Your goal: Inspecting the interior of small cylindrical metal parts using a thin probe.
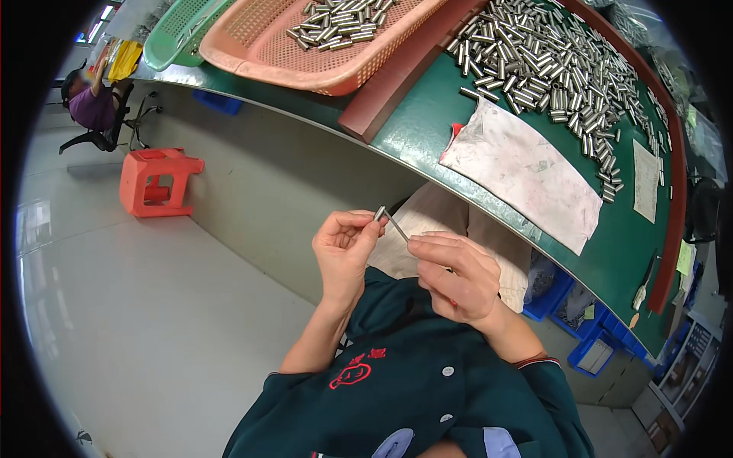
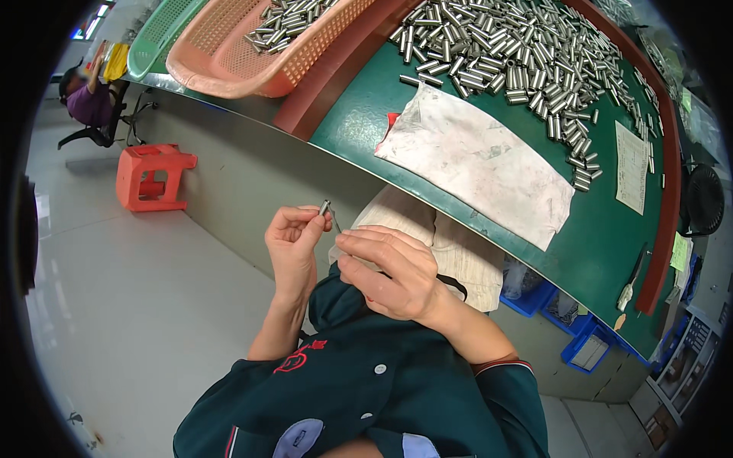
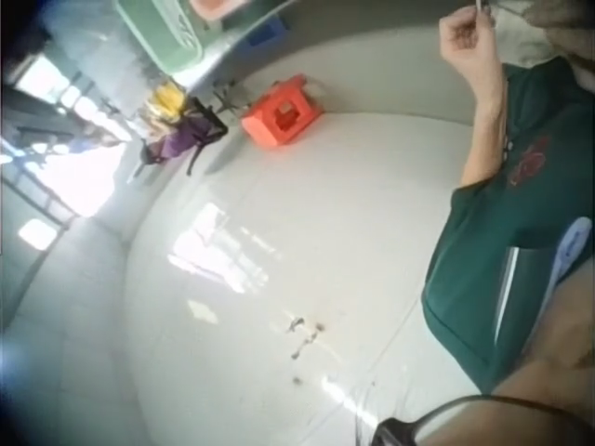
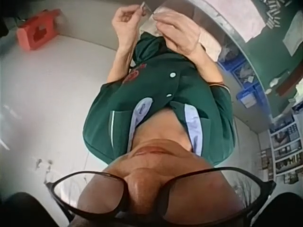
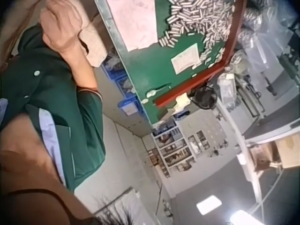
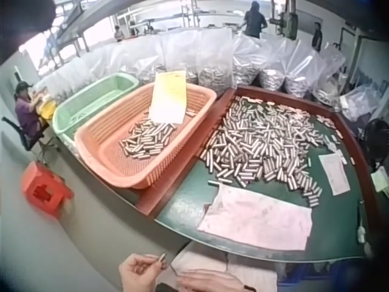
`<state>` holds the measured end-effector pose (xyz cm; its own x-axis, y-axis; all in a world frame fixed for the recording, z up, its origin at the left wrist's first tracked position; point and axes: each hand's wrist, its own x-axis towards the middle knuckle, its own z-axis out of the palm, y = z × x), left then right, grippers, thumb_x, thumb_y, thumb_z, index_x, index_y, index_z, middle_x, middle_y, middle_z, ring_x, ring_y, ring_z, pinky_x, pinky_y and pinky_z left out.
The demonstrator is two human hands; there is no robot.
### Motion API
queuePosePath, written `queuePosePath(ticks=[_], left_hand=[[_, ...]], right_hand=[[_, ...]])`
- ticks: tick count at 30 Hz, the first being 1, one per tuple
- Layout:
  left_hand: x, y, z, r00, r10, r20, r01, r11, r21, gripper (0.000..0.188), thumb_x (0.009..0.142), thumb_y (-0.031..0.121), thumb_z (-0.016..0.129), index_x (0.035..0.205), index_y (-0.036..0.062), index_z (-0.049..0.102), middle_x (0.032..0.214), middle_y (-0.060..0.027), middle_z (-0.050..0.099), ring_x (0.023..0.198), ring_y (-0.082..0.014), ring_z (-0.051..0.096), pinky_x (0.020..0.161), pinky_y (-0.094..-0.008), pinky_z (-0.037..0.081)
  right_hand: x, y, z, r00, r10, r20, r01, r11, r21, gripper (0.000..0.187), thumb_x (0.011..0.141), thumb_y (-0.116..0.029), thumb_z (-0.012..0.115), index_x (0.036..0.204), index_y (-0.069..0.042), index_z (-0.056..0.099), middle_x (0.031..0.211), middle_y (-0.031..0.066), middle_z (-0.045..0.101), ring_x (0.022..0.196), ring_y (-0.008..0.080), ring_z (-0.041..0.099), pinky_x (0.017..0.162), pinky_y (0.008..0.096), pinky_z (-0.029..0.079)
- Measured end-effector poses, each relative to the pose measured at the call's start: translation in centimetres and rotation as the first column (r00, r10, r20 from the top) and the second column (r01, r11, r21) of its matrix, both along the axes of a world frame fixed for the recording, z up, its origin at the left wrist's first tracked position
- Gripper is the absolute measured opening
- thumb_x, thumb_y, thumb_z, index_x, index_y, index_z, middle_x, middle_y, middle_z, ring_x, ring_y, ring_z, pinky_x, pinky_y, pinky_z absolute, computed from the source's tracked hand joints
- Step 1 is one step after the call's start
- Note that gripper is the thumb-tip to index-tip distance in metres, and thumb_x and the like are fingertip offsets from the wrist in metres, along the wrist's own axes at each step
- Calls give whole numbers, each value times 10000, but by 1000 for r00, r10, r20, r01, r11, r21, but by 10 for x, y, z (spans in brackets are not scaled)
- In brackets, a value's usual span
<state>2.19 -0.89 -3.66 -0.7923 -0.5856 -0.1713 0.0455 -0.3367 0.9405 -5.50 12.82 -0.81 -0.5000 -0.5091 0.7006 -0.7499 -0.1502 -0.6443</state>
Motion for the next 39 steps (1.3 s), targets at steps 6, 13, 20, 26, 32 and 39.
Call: queuePosePath(ticks=[6,13,20,26,32,39], left_hand=[[-2,-2,5,998,25,56,-27,999,37,111,779,-67,549,886,-38,543,838,-124,613,750,-125,590,703,-228,488],[0,-3,6,996,88,32,-84,991,-105,128,786,-40,565,913,-44,545,826,-132,620,711,-119,582,673,-222,482],[3,2,7,996,88,11,-87,993,-78,115,787,-37,568,899,-44,543,820,-135,618,701,-119,581,664,-222,482],[-1,-10,-1,969,243,35,-237,963,-126,104,800,13,571,894,-22,542,789,-130,623,643,-132,566,638,-249,466],[3,-7,8,996,45,73,-61,971,230,161,842,108,518,927,-28,535,763,-73,579,689,-117,531,662,-246,438],[5,-8,6,997,-79,-1,69,860,506,181,857,122,481,928,-34,541,705,-39,507,654,-97,454,612,-235,387]], right_hand=[[2,-5,-1,998,4,-64,-5,1000,-16,238,565,13,639,796,33,589,843,171,604,744,282,619,643,342,531],[8,-3,-11,1000,8,-21,-10,996,-84,258,639,4,658,872,34,551,870,182,607,767,296,626,639,340,535],[7,5,-7,1000,-15,16,16,999,-39,199,758,-24,606,924,0,498,859,172,616,746,310,631,619,347,532],[15,5,-1,998,61,26,-60,998,-32,178,791,30,506,964,-1,480,876,178,615,775,316,630,639,348,533],[11,2,-11,999,25,45,-19,993,-118,145,830,29,436,972,3,433,845,202,590,755,347,619,645,391,528],[10,-1,-15,998,-16,56,24,989,-145,224,715,87,546,910,13,463,861,191,594,769,324,622,634,364,538]])
